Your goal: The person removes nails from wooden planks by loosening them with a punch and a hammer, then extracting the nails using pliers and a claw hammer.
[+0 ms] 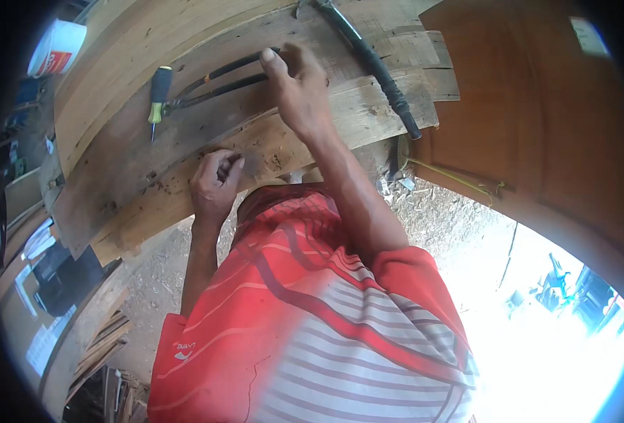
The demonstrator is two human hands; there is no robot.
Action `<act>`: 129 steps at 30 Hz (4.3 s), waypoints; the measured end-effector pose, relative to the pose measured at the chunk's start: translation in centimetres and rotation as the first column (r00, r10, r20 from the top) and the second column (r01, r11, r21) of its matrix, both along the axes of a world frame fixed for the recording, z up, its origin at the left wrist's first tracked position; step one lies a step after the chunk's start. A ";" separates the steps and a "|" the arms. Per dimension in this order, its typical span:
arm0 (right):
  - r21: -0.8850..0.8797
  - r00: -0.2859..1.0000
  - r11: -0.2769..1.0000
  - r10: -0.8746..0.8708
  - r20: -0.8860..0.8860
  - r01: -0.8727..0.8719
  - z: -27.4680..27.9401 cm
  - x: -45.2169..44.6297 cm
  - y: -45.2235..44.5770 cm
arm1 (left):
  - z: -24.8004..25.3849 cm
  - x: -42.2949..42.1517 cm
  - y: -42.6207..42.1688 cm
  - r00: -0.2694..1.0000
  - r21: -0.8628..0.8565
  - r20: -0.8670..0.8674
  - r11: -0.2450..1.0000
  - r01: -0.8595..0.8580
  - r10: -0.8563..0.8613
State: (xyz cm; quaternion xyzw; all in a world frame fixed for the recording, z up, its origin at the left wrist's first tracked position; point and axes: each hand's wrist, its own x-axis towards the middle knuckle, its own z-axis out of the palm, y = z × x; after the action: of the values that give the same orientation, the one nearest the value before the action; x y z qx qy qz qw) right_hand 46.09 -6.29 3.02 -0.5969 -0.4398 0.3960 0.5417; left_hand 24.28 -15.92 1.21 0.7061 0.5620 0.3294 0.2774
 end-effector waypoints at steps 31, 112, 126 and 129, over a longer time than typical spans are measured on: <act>-0.122 0.654 0.663 -0.749 -0.112 0.739 -2.6 28.0 -15.6 | 0.4 28.2 8.8 0.657 0.110 -0.351 0.668 0.736 -0.667; -0.408 0.939 0.846 -0.316 0.133 0.343 -0.7 9.2 -11.8 | 6.6 -12.4 32.1 0.986 -0.094 0.051 0.983 -0.156 0.161; -0.465 0.935 0.812 -0.295 0.198 0.354 0.3 8.8 -10.9 | -0.4 -14.7 34.1 0.751 0.273 -0.659 0.942 0.197 0.034; -0.453 0.937 0.821 -0.278 0.212 0.346 0.0 8.9 -11.2 | 0.8 -14.0 34.3 0.698 0.200 -0.716 0.956 0.215 -0.007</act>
State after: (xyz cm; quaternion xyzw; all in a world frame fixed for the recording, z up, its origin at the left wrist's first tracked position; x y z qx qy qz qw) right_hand 54.96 -17.49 3.00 -0.8026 -0.2587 0.3573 0.4015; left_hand 10.24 18.41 1.99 0.8418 0.5311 0.0882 -0.0386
